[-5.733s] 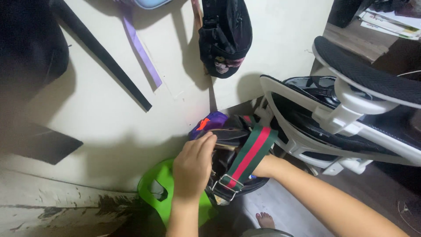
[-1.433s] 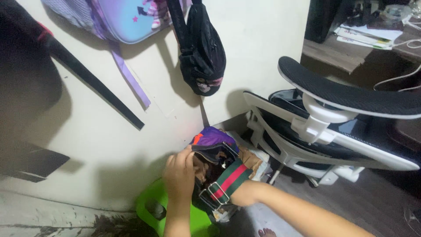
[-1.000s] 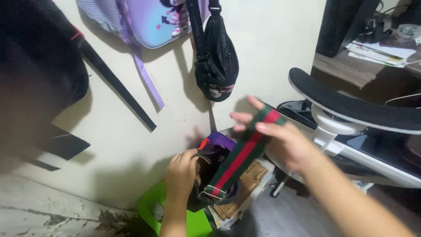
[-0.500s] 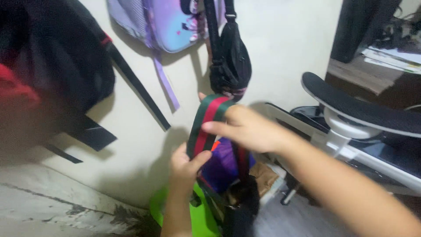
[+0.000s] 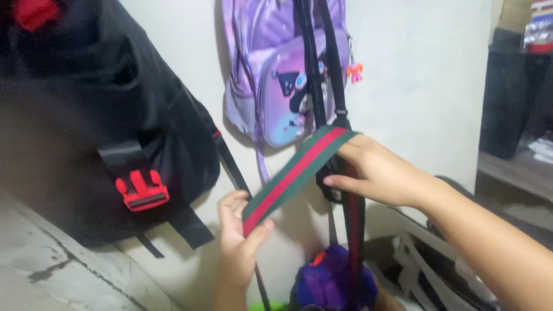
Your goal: The person opens a small blue pouch and places it into a black shoulder bag hanging on the wall. They then adjust the shoulder bag's strap and buckle, open a purple backpack to place items inside, and finally zip and adjust a small black pouch attached to the backpack.
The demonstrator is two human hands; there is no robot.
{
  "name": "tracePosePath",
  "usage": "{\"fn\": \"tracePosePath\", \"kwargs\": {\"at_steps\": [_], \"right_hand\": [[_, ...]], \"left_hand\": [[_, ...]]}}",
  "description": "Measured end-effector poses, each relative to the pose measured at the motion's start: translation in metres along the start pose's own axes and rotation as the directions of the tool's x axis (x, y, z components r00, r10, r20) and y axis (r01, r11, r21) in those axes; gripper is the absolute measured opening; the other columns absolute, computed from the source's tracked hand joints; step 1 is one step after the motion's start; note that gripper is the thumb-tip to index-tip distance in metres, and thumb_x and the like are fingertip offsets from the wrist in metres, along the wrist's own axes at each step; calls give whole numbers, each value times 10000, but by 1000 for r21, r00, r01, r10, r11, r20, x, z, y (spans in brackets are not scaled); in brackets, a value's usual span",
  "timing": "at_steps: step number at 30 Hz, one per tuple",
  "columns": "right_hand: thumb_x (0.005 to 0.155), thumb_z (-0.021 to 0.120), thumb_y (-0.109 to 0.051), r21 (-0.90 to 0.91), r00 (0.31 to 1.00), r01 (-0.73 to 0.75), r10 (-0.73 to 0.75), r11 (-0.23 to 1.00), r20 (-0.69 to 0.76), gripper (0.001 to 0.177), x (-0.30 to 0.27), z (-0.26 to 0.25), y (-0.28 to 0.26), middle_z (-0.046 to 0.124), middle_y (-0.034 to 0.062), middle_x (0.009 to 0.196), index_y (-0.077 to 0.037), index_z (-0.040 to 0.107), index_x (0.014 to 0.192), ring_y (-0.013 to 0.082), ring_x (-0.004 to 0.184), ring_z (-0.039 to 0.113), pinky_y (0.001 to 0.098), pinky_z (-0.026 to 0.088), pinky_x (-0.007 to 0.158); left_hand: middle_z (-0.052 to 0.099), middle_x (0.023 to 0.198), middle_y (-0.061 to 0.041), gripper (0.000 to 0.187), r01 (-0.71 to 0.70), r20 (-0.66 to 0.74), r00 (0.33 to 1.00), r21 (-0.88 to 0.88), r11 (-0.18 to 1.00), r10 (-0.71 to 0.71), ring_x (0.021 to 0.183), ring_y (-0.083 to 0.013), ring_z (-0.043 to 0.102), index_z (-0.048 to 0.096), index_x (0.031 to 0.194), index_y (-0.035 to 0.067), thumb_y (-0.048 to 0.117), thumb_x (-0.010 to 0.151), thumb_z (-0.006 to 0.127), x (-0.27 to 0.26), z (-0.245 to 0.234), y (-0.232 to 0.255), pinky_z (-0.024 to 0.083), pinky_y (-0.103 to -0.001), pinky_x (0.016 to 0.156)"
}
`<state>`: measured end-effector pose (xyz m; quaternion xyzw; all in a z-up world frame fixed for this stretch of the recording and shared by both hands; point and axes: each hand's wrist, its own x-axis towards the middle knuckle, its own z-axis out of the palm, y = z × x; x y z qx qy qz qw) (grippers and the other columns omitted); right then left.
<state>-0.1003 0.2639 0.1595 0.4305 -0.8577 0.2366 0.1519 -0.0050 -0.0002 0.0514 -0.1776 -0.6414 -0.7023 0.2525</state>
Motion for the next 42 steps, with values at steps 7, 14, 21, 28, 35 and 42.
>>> {"fn": "tracePosePath", "kwargs": {"at_steps": [7,14,21,28,35,42], "right_hand": [[857,724,-362,-206,844,428,-470,880,-258,586,33,-53,1,602,203,1307,-48,584,1332,410,1216,502,492,333,1044],[889,718,-362,-309,784,437,-526,845,-329,573,85,-96,5,650,193,1181,-12,573,1319,386,1144,567,490,395,1015],[907,739,-362,-321,743,392,-502,862,-443,664,144,-109,24,627,281,1223,60,515,1368,449,1141,565,526,423,992],[953,728,-381,-316,746,291,-421,903,-515,601,186,-121,21,643,260,1194,40,533,1335,447,1156,563,530,411,997],[961,725,-387,-350,683,291,-450,890,-576,586,233,-114,10,645,261,1219,37,541,1321,447,1164,563,536,390,987],[913,754,-448,-280,749,163,-303,946,-589,673,255,-104,-9,643,297,1147,41,536,1321,475,1102,581,542,418,944]], "left_hand": [[519,1150,-64,361,-295,-62,944,289,911,325,1071,-123,522,447,1231,68,9,947,661,56,-17,61,423,-262,951],[536,955,-25,161,-234,-301,864,470,851,404,892,-114,505,486,1093,71,146,1043,620,122,21,113,419,-270,802],[615,827,-64,187,-240,-295,710,752,614,639,771,-156,598,554,1073,38,222,1058,581,189,36,112,496,-323,733],[689,910,-222,251,-201,-49,837,899,389,545,880,-446,666,571,1135,32,264,1067,504,217,29,125,475,-506,725],[676,1010,-275,231,-355,40,735,873,334,677,958,-485,653,504,1215,48,219,1061,523,255,-7,135,478,-531,775],[660,1056,-266,228,-320,32,773,883,345,634,949,-497,641,465,1191,57,215,1045,542,266,-24,131,472,-555,758]]}}
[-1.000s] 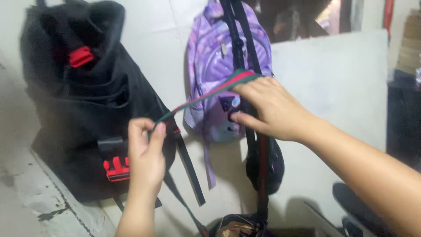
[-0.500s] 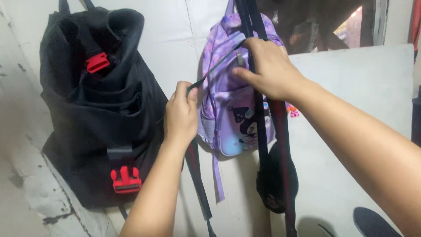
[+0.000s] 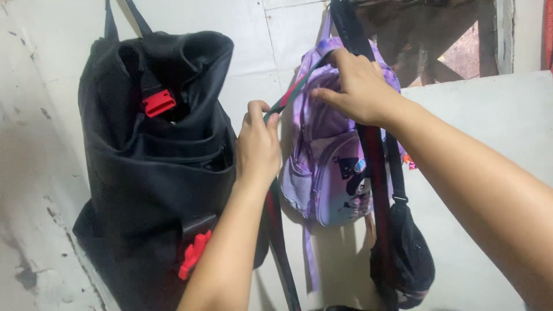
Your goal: The person opens a small blue pouch and places it into a black shoulder bag hanging on the wall. They then adjust the shoulder bag's strap and buckle, open a purple backpack to place items inside, and finally zip and adjust a small black pouch attached to the backpack.
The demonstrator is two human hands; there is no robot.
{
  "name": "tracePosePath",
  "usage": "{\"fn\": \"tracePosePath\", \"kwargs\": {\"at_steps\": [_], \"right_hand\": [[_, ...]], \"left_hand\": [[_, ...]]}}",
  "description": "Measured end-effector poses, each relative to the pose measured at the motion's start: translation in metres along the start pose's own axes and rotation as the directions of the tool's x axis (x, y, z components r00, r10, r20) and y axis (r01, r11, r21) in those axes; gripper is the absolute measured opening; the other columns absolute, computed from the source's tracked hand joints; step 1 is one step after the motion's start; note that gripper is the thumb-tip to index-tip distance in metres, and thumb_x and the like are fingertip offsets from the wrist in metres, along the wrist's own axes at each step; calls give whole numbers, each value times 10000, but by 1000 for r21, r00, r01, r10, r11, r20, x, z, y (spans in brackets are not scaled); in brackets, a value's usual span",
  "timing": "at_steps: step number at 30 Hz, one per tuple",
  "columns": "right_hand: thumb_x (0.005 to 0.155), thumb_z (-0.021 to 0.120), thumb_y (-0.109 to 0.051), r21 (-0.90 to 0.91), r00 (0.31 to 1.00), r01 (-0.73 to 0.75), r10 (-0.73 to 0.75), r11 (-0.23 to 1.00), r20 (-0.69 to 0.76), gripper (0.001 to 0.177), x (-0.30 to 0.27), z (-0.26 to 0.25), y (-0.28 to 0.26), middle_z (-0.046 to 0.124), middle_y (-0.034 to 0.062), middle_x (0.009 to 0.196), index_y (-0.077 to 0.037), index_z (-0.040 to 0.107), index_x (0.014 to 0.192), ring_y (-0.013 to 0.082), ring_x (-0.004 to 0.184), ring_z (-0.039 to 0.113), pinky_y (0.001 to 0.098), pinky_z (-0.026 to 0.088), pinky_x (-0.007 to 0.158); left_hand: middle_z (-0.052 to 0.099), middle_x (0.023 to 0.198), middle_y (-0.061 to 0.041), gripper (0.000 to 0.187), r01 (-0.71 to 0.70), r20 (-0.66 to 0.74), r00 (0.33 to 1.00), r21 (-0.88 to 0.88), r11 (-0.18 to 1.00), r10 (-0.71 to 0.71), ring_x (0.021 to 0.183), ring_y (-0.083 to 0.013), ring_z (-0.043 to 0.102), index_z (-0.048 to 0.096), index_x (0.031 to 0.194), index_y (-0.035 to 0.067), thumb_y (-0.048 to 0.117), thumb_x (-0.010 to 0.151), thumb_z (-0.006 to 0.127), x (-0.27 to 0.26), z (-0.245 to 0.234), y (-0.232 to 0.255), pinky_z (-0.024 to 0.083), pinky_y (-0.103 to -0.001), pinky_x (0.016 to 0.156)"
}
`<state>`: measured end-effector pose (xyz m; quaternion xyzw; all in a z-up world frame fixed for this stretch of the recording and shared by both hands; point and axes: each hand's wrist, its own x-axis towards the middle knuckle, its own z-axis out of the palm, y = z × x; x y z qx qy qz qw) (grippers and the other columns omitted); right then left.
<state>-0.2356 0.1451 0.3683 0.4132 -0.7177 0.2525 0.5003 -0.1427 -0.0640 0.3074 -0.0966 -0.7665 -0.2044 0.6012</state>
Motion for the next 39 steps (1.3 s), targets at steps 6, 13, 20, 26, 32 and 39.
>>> {"fn": "tracePosePath", "kwargs": {"at_steps": [6,13,20,26,32,39], "right_hand": [[864,782,-435,-37,1000,16,-16,999,-13,701,8,20,9,641,296,1158,51,538,1307,471,1109,576,546,408,945],[873,765,-384,-61,970,214,-220,975,-104,672,22,38,6,617,248,1259,24,537,1357,427,1177,541,516,397,994],[921,725,-394,-38,928,343,-345,938,-142,681,68,41,30,604,242,1314,32,512,1408,412,1259,530,506,378,1059],[994,719,-391,-42,827,509,-502,860,-254,700,139,37,45,554,300,1419,70,467,1456,463,1322,511,517,390,1097],[1026,682,-338,30,818,548,-528,836,-230,577,224,39,39,570,299,1383,32,494,1427,477,1275,540,525,431,1054],[967,730,-404,0,858,473,-461,881,-224,589,291,53,52,595,275,1297,-6,544,1360,453,1170,590,513,471,967]], "left_hand": [[651,1015,-258,201,-12,-113,994,-54,998,6,936,-474,634,507,1163,50,207,1046,554,7,21,-17,461,-539,786],[672,987,-199,222,188,-423,873,-166,968,-242,912,-382,651,551,1109,38,255,1065,563,33,63,-43,469,-476,806],[634,1029,-165,224,71,-606,781,-151,986,-149,928,-357,652,487,1115,47,269,1101,514,75,94,-46,487,-453,803],[614,999,-162,268,38,-672,736,-85,996,-85,886,-366,655,452,1111,80,336,1088,526,138,94,-34,475,-479,739],[591,1113,-90,303,0,-690,723,-58,998,-40,865,-298,684,463,1077,129,430,1063,498,220,76,-38,516,-452,697],[587,1094,-85,310,16,-608,789,-129,991,-92,914,-273,676,480,1059,126,431,1041,533,296,74,-66,524,-450,798]]}}
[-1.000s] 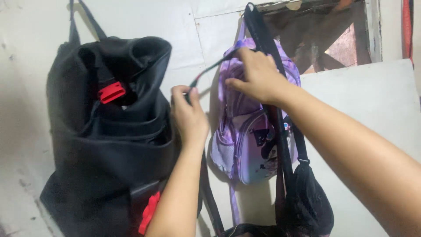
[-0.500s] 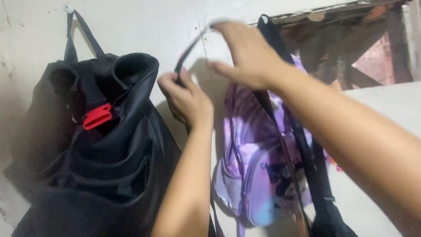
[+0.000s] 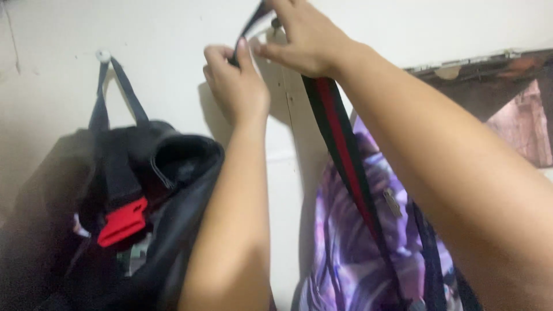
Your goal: The person opens a small blue pouch and places it into a black shoulder bag hanging on the wall. They then adjust the shoulder bag's strap and buckle, open a purple backpack to place items inside, and finally zip and adjust a small black pouch attached to the backpack.
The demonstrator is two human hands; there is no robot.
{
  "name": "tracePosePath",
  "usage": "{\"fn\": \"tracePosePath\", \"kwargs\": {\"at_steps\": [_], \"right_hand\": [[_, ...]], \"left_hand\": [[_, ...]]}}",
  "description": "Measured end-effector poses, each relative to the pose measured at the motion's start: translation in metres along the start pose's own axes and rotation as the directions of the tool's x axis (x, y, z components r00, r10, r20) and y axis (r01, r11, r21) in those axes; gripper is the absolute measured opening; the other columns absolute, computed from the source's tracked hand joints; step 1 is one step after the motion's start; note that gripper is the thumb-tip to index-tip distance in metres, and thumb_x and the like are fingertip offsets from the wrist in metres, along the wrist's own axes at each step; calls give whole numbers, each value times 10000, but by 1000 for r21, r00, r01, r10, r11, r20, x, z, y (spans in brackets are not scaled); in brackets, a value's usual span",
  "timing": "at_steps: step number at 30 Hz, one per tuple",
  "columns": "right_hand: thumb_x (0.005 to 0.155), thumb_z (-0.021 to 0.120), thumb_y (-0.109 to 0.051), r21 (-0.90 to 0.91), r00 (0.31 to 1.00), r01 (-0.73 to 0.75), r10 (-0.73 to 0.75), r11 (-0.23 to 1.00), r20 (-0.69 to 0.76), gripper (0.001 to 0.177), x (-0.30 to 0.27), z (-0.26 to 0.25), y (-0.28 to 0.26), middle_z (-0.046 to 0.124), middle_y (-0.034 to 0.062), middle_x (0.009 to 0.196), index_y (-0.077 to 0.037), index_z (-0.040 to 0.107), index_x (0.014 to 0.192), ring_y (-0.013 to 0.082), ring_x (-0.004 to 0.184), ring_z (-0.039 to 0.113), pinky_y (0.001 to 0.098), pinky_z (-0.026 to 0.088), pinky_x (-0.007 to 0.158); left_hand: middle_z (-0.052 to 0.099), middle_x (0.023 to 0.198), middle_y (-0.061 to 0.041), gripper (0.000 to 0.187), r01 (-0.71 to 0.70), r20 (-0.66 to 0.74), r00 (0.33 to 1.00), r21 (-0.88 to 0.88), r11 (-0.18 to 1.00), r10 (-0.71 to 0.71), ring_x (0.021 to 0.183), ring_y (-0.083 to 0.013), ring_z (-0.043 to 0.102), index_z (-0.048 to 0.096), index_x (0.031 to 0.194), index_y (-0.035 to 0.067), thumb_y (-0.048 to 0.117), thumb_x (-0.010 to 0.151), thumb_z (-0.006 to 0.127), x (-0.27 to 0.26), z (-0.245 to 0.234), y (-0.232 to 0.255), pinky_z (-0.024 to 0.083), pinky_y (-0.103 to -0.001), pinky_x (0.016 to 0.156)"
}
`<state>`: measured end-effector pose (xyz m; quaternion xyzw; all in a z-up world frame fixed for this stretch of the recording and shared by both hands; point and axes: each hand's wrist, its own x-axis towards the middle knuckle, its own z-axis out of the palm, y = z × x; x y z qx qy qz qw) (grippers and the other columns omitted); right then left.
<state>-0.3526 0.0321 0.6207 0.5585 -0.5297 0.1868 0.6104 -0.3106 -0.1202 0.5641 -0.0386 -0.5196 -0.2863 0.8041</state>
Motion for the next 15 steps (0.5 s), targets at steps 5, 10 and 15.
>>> {"fn": "tracePosePath", "kwargs": {"at_steps": [5,10,15], "right_hand": [[908,801,-409,-1,999,11,-11,1000,45,595,13,19,20,555,276,1274,-14,586,1297,432,1113,598,484,488,937],[844,756,-365,170,955,-279,256,945,147,591,-9,35,9,564,223,1330,-78,589,1332,369,1217,579,445,474,1053],[770,824,-301,121,998,-39,31,992,62,739,-47,70,19,331,337,1553,-38,557,1407,483,1439,306,500,300,1179]], "left_hand": [[602,1066,-130,307,-68,101,993,50,996,63,996,-328,623,532,1055,106,405,1033,598,6,-5,-30,498,-460,862],[575,1083,-140,265,-138,288,956,290,947,52,1053,-338,572,548,1099,128,379,1015,556,-24,-23,-11,507,-460,797],[578,1113,-151,232,-182,261,960,287,941,106,1079,-355,569,551,1131,124,299,995,620,-47,-20,-18,495,-480,838]]}}
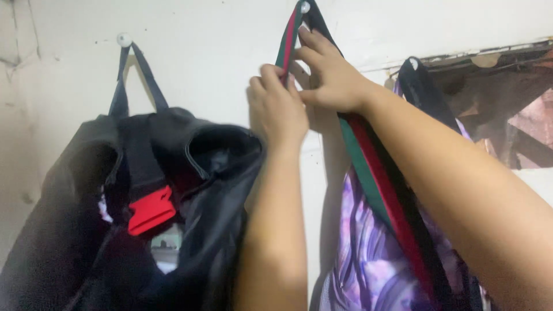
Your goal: The person opens a small blue pouch and places it into a black shoulder bag hanging on the wall. They then adjust the shoulder bag's strap and buckle, open a purple backpack to place items inside, and finally zip and adjust a small black pouch attached to the backpack.
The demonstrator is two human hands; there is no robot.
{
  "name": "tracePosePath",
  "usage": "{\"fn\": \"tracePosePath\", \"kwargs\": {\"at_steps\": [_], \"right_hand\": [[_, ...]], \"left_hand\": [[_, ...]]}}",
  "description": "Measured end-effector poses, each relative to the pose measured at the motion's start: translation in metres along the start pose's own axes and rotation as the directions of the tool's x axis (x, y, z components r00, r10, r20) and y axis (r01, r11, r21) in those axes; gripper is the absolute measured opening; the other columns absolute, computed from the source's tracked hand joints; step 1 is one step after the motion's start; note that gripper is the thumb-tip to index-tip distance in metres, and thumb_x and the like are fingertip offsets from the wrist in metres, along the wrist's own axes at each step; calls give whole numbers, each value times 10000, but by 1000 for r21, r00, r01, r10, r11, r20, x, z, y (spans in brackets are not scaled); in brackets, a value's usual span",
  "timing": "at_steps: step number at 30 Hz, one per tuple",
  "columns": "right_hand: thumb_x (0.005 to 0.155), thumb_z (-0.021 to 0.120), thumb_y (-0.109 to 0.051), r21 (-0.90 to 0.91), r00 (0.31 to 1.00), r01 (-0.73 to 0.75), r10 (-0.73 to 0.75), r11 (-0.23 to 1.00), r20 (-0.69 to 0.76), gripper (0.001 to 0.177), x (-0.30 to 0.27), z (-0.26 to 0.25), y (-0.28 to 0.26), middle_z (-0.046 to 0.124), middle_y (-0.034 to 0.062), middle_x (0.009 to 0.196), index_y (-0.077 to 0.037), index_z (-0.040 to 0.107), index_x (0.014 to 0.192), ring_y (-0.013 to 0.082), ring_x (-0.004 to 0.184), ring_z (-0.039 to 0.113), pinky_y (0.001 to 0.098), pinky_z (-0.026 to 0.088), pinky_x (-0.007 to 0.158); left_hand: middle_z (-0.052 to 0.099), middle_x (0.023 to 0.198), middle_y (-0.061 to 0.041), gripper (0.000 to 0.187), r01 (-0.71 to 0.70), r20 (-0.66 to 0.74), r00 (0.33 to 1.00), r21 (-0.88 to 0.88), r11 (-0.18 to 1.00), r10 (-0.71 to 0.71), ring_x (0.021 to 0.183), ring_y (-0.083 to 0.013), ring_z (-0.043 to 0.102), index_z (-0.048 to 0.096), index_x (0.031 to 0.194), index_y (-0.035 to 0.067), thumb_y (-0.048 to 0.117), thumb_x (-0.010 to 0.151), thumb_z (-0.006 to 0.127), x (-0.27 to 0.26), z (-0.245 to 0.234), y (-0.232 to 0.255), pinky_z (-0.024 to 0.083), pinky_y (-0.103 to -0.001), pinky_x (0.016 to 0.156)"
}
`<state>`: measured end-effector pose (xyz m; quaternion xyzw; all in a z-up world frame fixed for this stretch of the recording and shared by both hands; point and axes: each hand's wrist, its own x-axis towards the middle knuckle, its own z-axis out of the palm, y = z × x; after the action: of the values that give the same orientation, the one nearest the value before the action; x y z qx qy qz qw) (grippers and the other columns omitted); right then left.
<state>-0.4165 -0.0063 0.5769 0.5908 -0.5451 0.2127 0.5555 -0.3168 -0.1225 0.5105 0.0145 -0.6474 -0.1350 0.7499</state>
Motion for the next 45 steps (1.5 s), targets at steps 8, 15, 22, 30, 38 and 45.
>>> {"fn": "tracePosePath", "kwargs": {"at_steps": [8,15,22,30,38,45], "right_hand": [[738,772,-272,-130,976,72,-43,989,214,731,-80,-23,-51,372,295,1573,-1,561,1383,481,1472,304,520,280,1189],[771,729,-279,-235,958,168,-102,958,269,573,-164,-43,-163,582,196,1408,-16,621,1269,386,1417,440,530,294,1191],[917,702,-146,166,988,-78,98,983,-119,457,-179,-45,-231,626,162,1276,-25,568,1337,325,1161,577,470,429,1081],[918,699,-93,-143,937,307,-325,941,-131,112,-41,-64,-338,709,127,987,-71,735,1021,326,1029,650,441,467,974],[834,629,-323,-516,864,274,28,812,502,252,18,36,-334,738,43,990,-255,739,1050,279,1012,645,417,507,747],[919,635,-210,-443,948,218,-82,870,306,180,21,69,-304,752,97,978,-107,746,1017,293,931,725,431,566,726]], "left_hand": [[569,1300,-161,449,-78,-165,985,-149,986,53,1265,-397,508,581,1265,96,76,825,668,-112,8,10,361,-535,1087],[495,1503,-236,504,-30,-18,1000,-350,936,25,1424,-442,451,523,1434,24,54,939,608,-222,-57,2,345,-527,1198],[577,1409,-270,442,-295,-33,949,-430,853,312,1411,-457,527,591,1310,-31,37,881,675,-292,-194,56,404,-547,1230],[657,1024,-77,222,-272,-24,962,-137,953,271,971,-275,665,705,1053,89,122,841,763,-233,-320,75,547,-403,878],[650,1086,-70,426,-225,35,972,403,887,230,1064,-323,592,702,1109,122,301,738,810,-209,-377,50,425,-473,901],[511,1419,-159,637,-282,221,950,297,912,222,1322,-393,465,601,1356,159,349,784,805,-224,-371,33,375,-531,1056]]}}
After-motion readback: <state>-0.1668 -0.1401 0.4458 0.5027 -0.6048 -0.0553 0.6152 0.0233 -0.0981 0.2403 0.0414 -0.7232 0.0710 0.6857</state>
